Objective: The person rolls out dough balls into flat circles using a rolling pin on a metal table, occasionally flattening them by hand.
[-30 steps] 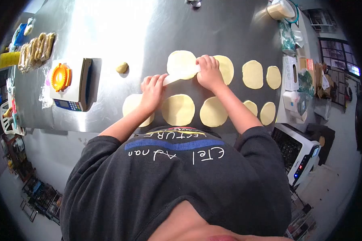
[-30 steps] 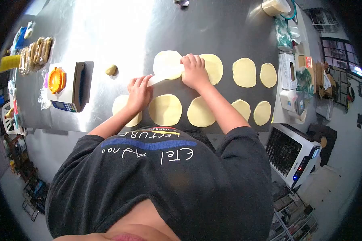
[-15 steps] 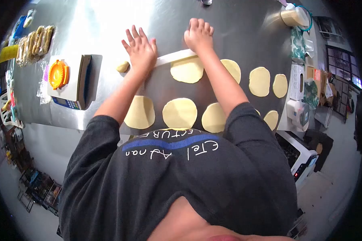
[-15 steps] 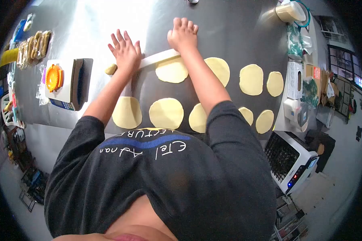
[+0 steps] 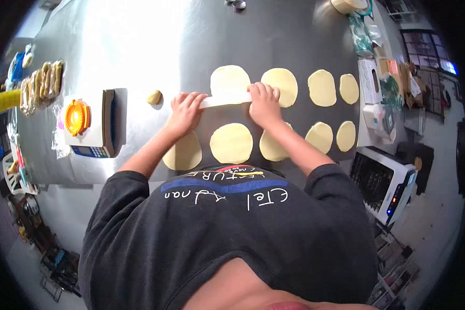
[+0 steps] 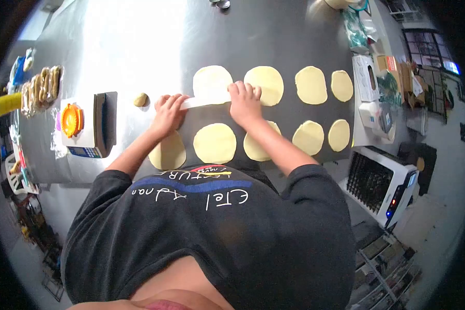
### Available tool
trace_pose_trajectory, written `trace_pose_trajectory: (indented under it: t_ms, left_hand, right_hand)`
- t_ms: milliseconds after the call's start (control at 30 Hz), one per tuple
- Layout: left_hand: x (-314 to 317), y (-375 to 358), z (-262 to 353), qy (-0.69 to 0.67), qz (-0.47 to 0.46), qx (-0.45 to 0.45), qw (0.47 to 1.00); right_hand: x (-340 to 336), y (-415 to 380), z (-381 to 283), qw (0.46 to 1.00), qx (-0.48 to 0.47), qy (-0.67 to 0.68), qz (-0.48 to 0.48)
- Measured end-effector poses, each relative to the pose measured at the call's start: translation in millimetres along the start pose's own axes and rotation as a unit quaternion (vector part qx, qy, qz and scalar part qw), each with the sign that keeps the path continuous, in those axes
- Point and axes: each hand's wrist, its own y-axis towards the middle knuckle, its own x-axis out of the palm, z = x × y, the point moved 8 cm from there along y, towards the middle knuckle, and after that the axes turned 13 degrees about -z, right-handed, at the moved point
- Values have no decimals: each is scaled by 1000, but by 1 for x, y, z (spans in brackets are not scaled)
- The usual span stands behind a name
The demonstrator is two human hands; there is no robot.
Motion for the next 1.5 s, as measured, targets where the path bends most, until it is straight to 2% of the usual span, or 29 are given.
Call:
trace_pose_trajectory:
  t_ms: [33, 67, 133, 200, 267, 333, 400, 433, 500, 567, 633, 700, 733, 833, 900, 933, 967, 1000, 1067, 1200, 1267, 1300, 1333, 1367, 1467, 1500]
  left_hand:
    - [-13, 0, -1, 28, 28, 35, 999]
    - [-20, 1, -8, 33, 14, 42, 998]
    - [-13, 14, -31, -19, -69, 37, 997]
    - [-15, 25, -30, 4, -55, 54, 997]
    - [-16, 42, -28, 26, -42, 69, 996]
    - [-13, 68, -28, 136, -54, 17, 989]
    - [-13, 102, -27, 168, -64, -11, 984]
    - [-15, 117, -27, 195, -64, -20, 978]
    - [-11, 148, -32, 223, -65, -26, 972]
    - [-21, 174, -33, 220, 25, -13, 975]
    - [-23, 203, -37, 227, 46, -14, 973]
    - [-33, 215, -36, 215, 110, -10, 970]
    - [-29, 211, -37, 214, 110, -7, 970]
    - [-22, 165, -36, 160, 73, -11, 984]
    - [-12, 119, -28, 179, -48, -47, 982]
    - [-12, 92, -20, 161, -76, -42, 983]
    - [-8, 69, -19, 155, -34, -11, 987]
    - [-9, 50, -16, 99, -81, -1, 992]
    - [-14, 28, -9, 63, -108, 56, 991]
    - [-15, 49, -34, -13, -140, 108, 984]
    - [-35, 65, -21, 37, -68, 237, 968]
    - [-53, 75, -13, 14, -67, 275, 959]
    - [-50, 89, -15, 27, -111, 316, 942]
    - [-40, 103, -19, 57, -107, 310, 943]
    - [-14, 132, -10, 127, -90, 295, 943]
    - [-10, 140, 0, 164, -78, 284, 941]
  right_hand:
    - [-2, -9, -8, 999, 34, 18, 22]
    - [4, -15, -16, 997, 65, 35, 24]
    - [25, -24, -27, 990, 128, 50, 23]
    - [34, -19, -38, 985, 159, 43, 43]
    - [29, -18, -36, 966, 247, -12, 75]
    - [21, 1, -24, 964, 249, -30, 89]
    - [16, 18, 1, 944, 322, -6, 78]
    - [18, 26, 10, 943, 325, -4, 75]
    - [10, 38, 30, 934, 331, -21, 134]
    - [3, 57, 57, 923, 347, -28, 164]
    - [-8, 71, 74, 910, 363, -34, 197]
    - [-24, 80, 72, 911, 320, -89, 244]
    - [-24, 77, 71, 910, 322, -90, 244]
    - [-8, 56, 46, 936, 279, -20, 216]
    - [15, 32, 15, 964, 246, -5, 102]
    - [22, 17, -5, 974, 209, 14, 88]
    - [25, 3, -20, 979, 179, 31, 88]
    - [25, -10, -29, 979, 181, 32, 92]
    - [34, -23, -39, 983, 168, 62, 37]
    - [42, -26, -26, 980, 181, 87, 14]
    - [42, -23, -32, 974, 192, 120, -17]
    - [47, -21, -38, 968, 212, 127, -33]
    - [54, -18, -47, 962, 233, 135, -51]
    - [59, -12, -55, 951, 246, 149, -113]
    - [60, -9, -62, 943, 290, 115, -113]
    - [66, -10, -57, 934, 304, 127, -140]
